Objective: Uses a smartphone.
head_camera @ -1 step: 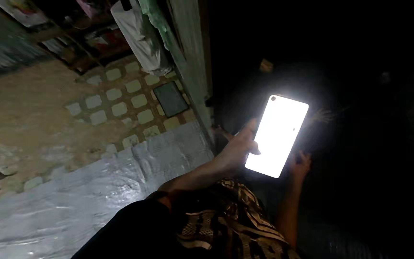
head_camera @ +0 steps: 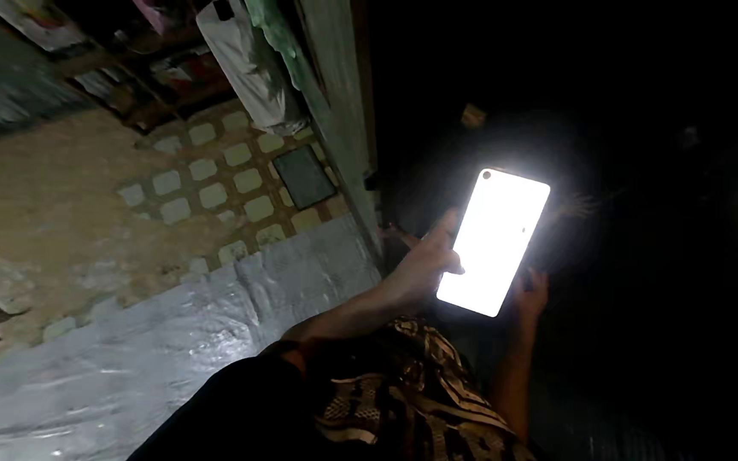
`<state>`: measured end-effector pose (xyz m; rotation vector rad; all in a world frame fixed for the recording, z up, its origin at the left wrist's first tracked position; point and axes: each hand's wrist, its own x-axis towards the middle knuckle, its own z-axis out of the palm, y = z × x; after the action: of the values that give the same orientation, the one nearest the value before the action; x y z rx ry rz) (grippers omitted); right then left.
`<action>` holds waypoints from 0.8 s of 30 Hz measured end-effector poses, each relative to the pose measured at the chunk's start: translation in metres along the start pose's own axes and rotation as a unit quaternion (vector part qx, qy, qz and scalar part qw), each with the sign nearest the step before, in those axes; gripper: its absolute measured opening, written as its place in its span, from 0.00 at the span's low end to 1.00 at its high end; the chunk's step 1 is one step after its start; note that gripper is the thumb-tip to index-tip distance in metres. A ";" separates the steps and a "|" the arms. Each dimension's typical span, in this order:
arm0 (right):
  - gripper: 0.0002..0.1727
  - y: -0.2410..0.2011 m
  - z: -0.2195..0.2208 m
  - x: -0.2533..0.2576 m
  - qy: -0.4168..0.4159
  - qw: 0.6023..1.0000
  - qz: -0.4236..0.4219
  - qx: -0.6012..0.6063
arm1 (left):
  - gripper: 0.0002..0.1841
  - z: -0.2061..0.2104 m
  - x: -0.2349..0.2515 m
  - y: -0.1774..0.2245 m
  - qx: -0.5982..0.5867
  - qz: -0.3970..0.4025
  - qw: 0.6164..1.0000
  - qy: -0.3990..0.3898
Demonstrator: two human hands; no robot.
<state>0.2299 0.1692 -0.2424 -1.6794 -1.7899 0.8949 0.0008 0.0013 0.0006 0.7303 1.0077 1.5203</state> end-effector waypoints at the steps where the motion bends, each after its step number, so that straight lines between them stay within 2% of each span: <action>1: 0.26 -0.006 0.001 -0.005 -0.010 1.000 0.006 0.011 | 0.40 0.001 0.001 -0.001 -0.005 -0.003 1.000 0.000; 5: 0.26 -0.033 -0.011 -0.020 -0.014 0.996 -0.010 0.083 | 0.33 0.005 0.001 -0.001 0.002 -0.020 1.000 0.010; 8: 0.25 -0.061 -0.033 -0.033 -0.018 0.982 -0.067 0.173 | 0.32 0.006 0.001 -0.004 -0.002 -0.009 1.000 -0.001; 13: 0.21 -0.125 -0.070 -0.067 -0.090 0.923 -0.136 0.349 | 0.30 0.011 -0.002 -0.004 0.030 0.006 0.999 -0.008; 16: 0.21 -0.152 -0.081 -0.089 -0.141 0.885 -0.135 0.422 | 0.31 0.011 -0.007 -0.006 0.006 0.019 1.000 -0.009; 21: 0.34 -0.172 -0.085 -0.109 -0.240 0.833 -0.115 0.486 | 0.28 0.004 -0.017 -0.013 -0.058 0.017 0.998 0.014; 24: 0.43 -0.182 -0.086 -0.119 -0.278 0.819 -0.129 0.485 | 0.33 0.005 -0.020 -0.011 -0.052 0.019 0.998 0.019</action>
<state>0.1882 0.0590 -0.0403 -0.5238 -1.3678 1.8693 0.0139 -0.0167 -0.0060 0.6526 0.9385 1.6123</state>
